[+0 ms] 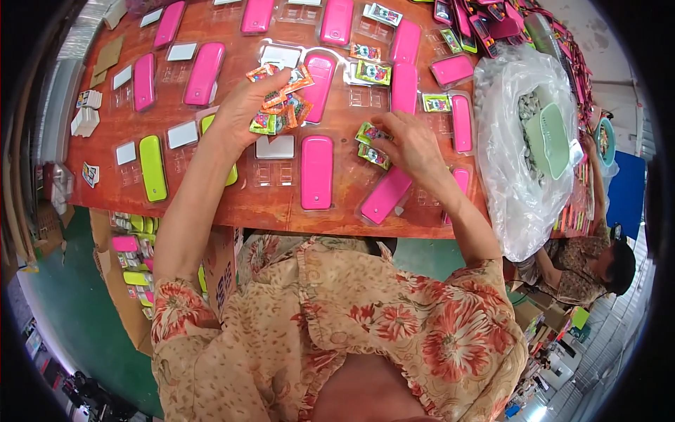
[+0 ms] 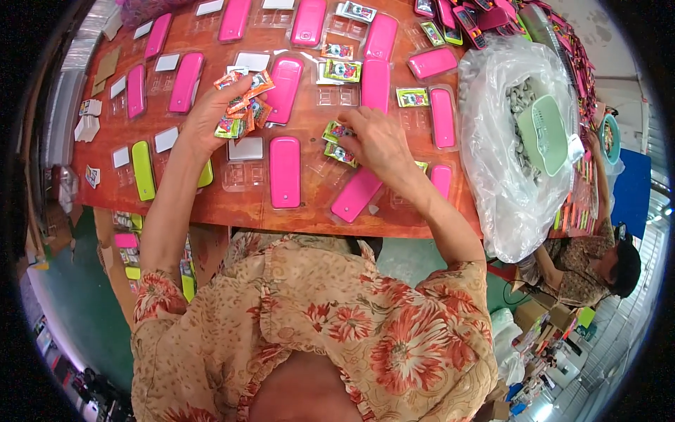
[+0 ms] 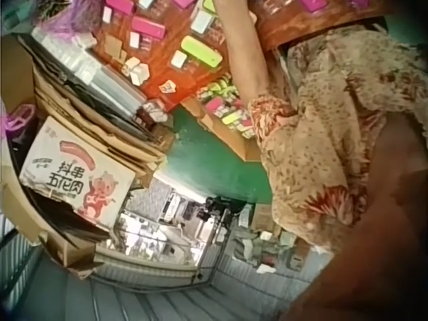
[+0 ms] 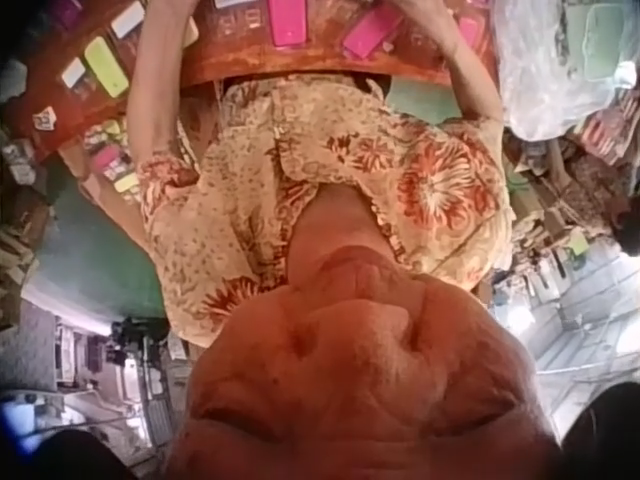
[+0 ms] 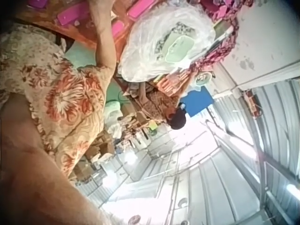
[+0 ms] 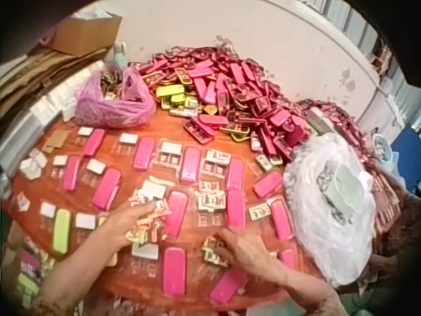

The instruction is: The person is packing toy phones into plastic trays and attaching small components or stickers.

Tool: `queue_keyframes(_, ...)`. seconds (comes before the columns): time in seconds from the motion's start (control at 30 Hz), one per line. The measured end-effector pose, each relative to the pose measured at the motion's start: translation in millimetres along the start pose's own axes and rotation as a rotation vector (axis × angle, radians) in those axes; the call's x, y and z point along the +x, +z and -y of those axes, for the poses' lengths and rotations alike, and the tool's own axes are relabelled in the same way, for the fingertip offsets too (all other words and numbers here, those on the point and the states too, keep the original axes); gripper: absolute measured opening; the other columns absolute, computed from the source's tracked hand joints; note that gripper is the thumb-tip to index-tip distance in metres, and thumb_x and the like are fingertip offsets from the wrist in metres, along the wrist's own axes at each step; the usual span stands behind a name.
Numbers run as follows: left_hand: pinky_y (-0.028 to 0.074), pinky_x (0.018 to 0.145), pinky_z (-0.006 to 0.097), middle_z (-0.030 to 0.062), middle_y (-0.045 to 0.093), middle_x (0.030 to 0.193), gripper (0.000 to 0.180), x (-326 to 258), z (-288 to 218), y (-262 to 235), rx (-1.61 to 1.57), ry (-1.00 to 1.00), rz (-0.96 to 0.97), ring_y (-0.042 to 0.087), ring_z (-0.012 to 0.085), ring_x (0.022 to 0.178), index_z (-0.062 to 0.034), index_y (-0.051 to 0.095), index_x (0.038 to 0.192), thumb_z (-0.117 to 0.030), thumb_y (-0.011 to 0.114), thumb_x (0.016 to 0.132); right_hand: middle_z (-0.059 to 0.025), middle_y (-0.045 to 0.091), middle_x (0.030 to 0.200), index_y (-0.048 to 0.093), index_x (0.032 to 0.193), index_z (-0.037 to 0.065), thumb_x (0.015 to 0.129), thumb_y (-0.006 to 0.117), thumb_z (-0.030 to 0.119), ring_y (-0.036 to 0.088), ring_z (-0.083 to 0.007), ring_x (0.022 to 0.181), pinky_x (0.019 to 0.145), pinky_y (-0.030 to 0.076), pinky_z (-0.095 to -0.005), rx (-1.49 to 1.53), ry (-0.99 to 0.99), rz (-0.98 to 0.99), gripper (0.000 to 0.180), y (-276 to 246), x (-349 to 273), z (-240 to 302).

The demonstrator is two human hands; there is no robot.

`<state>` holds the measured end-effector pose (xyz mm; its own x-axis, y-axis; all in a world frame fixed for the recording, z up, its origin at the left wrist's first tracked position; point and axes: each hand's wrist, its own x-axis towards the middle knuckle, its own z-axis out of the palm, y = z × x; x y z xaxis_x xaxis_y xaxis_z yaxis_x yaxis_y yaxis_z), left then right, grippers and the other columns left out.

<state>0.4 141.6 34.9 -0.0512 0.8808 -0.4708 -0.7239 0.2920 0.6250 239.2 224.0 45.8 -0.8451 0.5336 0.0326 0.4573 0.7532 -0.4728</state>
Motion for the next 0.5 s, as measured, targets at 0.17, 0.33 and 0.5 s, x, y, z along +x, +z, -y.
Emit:
queue_keyframes(0.17,0.052,0.049,0.03,0.0093,0.058,0.074,0.018,-6.9,-0.4,-2.6,-0.074,0.034,-0.045,0.058,0.017,0.058,-0.0012,0.051,0.088,-0.015,0.055,0.078,-0.0113,0.053,0.072,0.055,0.086,0.004,0.068,0.059,0.009,0.052,-0.0262,0.069,0.06,0.041,-0.0338,0.117,0.04,-0.055,0.019,-1.6,4.1,2.1)
queue_keyframes(0.33,0.052,0.054,0.032,0.0082,0.058,0.075,0.016,-19.0,-11.9,-17.6,-0.147,0.147,-0.106,0.057,0.0155,0.06,-0.0034,0.051,0.087,-0.015,0.055,0.078,-0.0051,0.053,0.066,0.054,0.091,0.0,0.077,0.052,0.008,0.049,-0.008,0.06,0.054,0.041,-0.0237,0.306,0.036,-0.083,0.017,-6.9,41.7,-3.4)
queue_keyframes(0.5,0.052,0.052,0.031,0.0096,0.058,0.078,0.018,-23.3,-11.1,-34.7,-0.167,0.148,-0.143,0.059,0.0174,0.061,-0.0029,0.05,0.09,-0.017,0.052,0.08,-0.0074,0.056,0.07,0.054,0.092,0.001,0.075,0.054,0.011,0.05,-0.0119,0.059,0.055,0.041,-0.0255,0.398,-0.041,-0.141,0.02,21.0,122.5,16.0)
